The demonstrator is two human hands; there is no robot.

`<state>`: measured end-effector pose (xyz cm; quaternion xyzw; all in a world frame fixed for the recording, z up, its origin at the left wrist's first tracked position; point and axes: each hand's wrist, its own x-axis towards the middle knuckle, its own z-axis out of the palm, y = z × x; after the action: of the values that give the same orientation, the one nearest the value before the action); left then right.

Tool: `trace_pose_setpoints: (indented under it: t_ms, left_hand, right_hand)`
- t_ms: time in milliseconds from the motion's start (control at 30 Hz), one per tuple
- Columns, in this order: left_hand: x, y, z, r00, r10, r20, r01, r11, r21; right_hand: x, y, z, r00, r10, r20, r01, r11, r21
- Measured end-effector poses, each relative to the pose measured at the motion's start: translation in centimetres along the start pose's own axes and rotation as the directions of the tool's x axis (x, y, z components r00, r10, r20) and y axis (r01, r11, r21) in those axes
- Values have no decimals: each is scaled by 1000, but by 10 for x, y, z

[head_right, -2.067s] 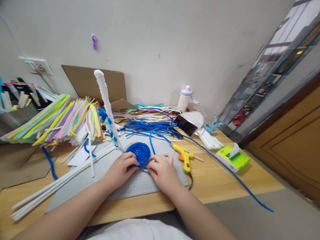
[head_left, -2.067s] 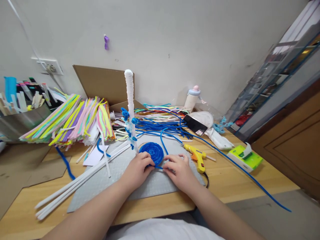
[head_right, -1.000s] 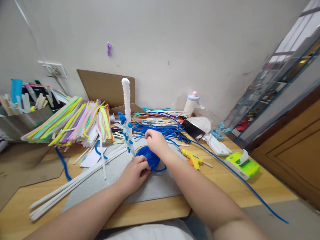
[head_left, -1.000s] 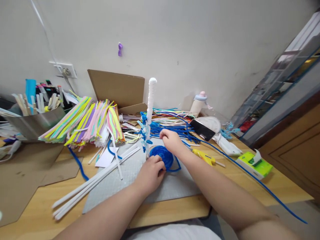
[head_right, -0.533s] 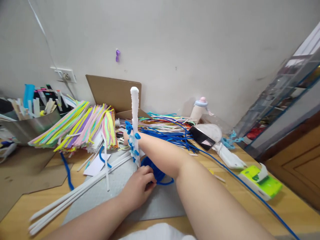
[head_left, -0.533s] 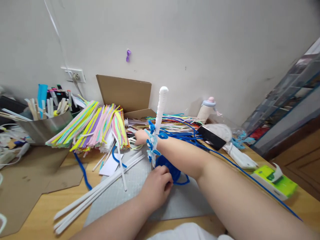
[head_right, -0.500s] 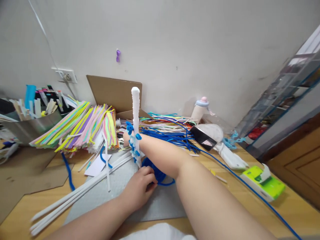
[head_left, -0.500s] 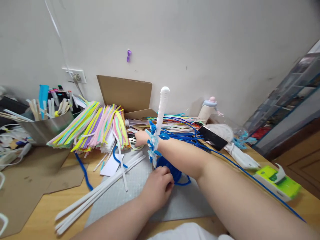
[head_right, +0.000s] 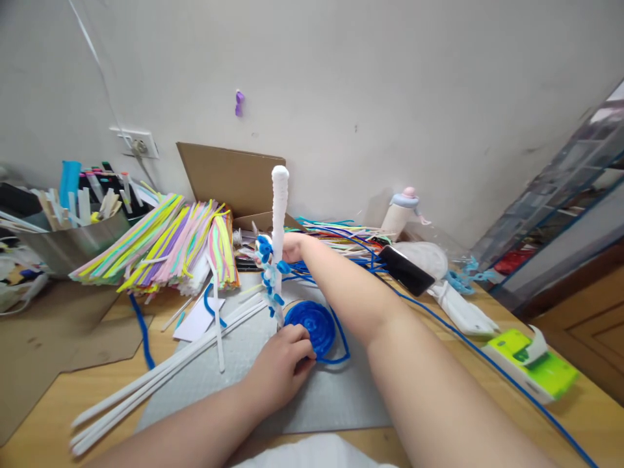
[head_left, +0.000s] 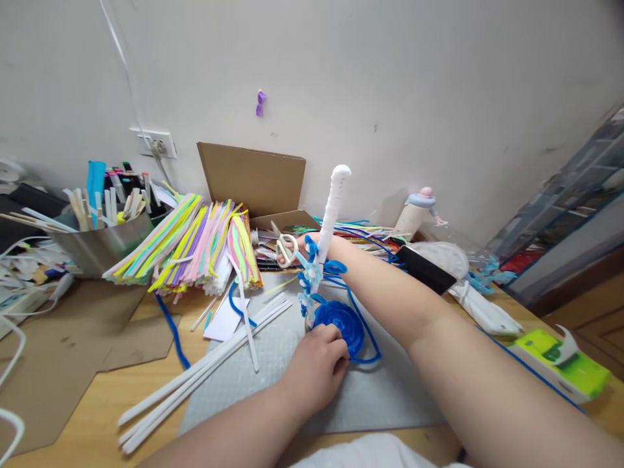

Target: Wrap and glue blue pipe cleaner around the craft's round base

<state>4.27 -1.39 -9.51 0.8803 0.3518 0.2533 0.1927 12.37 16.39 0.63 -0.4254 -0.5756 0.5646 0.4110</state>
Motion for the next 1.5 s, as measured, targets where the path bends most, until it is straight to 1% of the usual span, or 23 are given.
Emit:
trace_pose_setpoints:
  t_ms: [100,167,300,433,533,633,700,733,800,833,867,933,967,1000,1033,1100,1133,1200,1300,1333,1400,1433,1500]
  left_hand:
    - [0,0,0,1000,2,-7,-2,1000,-9]
    - [1,1,0,1000,-2,-8,2,1000,-13]
    - [1,1,0,1000,-7,-9,7,1000,-14]
    - [0,-1,0,1000,-2,-8,2,1000,-27]
    - [1,-3,0,1000,11,-4,-11,999,-39]
    - [1,-3,-1,1000,19,-8,-19,999,-37]
    - [1,-3,0,1000,24,-11,-24,999,-29]
    - [2,-3,0,1000,26,-12,-26,999,-25]
    - [2,-3,0,1000,28,-12,-28,999,-19]
    - [2,-2,0,1000,26,-13,-26,1000,-16]
    - [2,-2,0,1000,24,-15,-24,1000,-13]
    - [1,-2,0,1000,21,-16,-21,1000,-7]
    - [1,-1,-1,1000,24,-13,-24,1000,-2]
    - [0,-1,-2,999,32,-3,-32,999,5]
    - [0,-1,-3,999,47,11,-47,999,12]
    - [-1,-1,-5,996,86,40,-87,995,37]
    - [-1,-1,-7,993,106,49,-109,992,56]
    - [0,-1,-11,989,140,56,-145,985,96]
    - [0,2,-17,988,144,48,-149,981,124]
    - [-1,3,-19,994,109,33,-112,984,136]
    - [-5,5,-22,999,-39,-37,45,983,180]
    - [-9,5,-23,988,-135,-79,148,968,203]
    - [-15,2,-23,941,-302,-153,331,917,224]
  right_hand:
    - [3,8,-11,988,70,135,-82,993,88]
    - [-1,13,-20,985,58,165,-85,983,161]
    - [-8,21,-42,994,1,112,-36,952,302]
    - [-23,17,-60,998,-7,62,-18,923,383]
    - [-53,11,-65,999,46,23,-52,904,425]
    - [-94,15,-65,989,134,-59,-98,905,413]
    - [-120,25,-69,977,184,-104,-144,939,311]
    - [-131,30,-71,973,189,-132,-158,964,215]
    - [-150,39,-78,967,126,-223,-126,992,14]
    - [-158,42,-82,962,71,-265,-86,995,-43]
    - [-166,42,-85,953,16,-303,-34,998,-56]
    - [-186,39,-88,932,-53,-358,66,998,24]
    - [-198,37,-87,927,-56,-371,93,992,83]
    - [-212,35,-86,928,-33,-372,87,988,130]
    - [-227,35,-83,936,19,-350,42,985,165]
    - [-260,41,-74,947,192,-257,-139,968,210]
    - [-276,47,-69,935,281,-218,-232,947,223]
    - [-305,62,-59,898,408,-164,-372,904,210]
    - [-336,82,-49,836,545,-70,-515,822,244]
    - [-343,85,-48,820,569,-62,-541,805,243]
    - [-350,88,-46,796,601,-74,-578,790,204]
    - [-351,88,-46,788,610,-87,-591,788,172]
    - [-350,87,-46,785,614,-83,-605,788,113]
